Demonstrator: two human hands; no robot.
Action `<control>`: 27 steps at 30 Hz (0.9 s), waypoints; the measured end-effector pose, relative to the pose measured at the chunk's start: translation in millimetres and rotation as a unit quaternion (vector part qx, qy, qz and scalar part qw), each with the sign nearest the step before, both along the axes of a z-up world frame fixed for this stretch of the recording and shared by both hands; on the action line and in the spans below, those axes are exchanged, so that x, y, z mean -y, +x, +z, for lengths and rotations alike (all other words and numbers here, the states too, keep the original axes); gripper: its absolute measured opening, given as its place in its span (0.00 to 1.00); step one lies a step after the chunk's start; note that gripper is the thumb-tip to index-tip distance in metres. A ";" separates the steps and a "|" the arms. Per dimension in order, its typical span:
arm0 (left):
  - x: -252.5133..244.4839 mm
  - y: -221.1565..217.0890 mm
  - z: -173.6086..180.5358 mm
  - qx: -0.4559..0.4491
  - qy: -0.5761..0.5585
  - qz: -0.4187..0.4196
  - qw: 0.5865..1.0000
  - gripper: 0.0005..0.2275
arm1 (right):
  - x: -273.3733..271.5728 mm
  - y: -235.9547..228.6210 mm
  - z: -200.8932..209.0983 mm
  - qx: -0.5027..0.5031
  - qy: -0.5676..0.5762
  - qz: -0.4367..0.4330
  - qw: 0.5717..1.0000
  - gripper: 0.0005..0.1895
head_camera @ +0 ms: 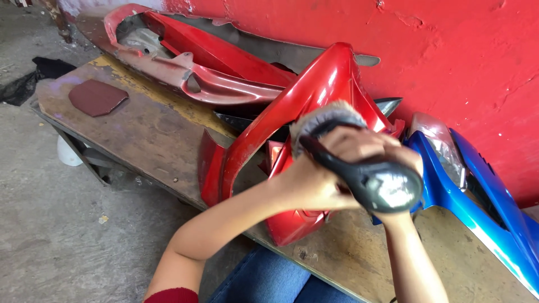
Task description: The person uses a handheld electric polisher with a buffing pad to polish the surface of a red motorcycle fairing. They move the tool across the curved bodywork, focusing on the central area and edges of the part.
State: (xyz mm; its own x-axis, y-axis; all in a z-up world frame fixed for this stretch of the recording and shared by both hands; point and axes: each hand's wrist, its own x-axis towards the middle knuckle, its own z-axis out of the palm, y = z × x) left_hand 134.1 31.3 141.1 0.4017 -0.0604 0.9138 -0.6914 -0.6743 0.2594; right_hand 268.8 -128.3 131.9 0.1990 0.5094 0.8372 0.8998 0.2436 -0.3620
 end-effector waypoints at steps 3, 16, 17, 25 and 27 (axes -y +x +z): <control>-20.9 -3.5 12.1 0.027 -0.006 0.004 1.000 0.36 | -23.2 -3.5 15.7 0.059 0.014 -0.065 0.996 0.32; -41.7 -11.2 24.2 0.047 -0.051 -0.019 0.997 0.37 | -40.3 -10.0 40.6 0.055 -0.041 -0.063 0.996 0.36; -50.0 -16.6 27.5 0.047 -0.044 -0.004 0.998 0.36 | -48.7 -12.5 44.8 0.037 -0.041 -0.037 0.998 0.38; -46.2 -7.4 28.3 0.028 -0.048 -0.007 0.998 0.35 | -34.8 -19.7 55.2 0.030 -0.068 -0.066 0.995 0.39; -51.9 -0.7 29.7 0.017 -0.040 -0.018 0.999 0.35 | -38.2 -10.4 50.5 0.056 -0.063 -0.097 0.992 0.39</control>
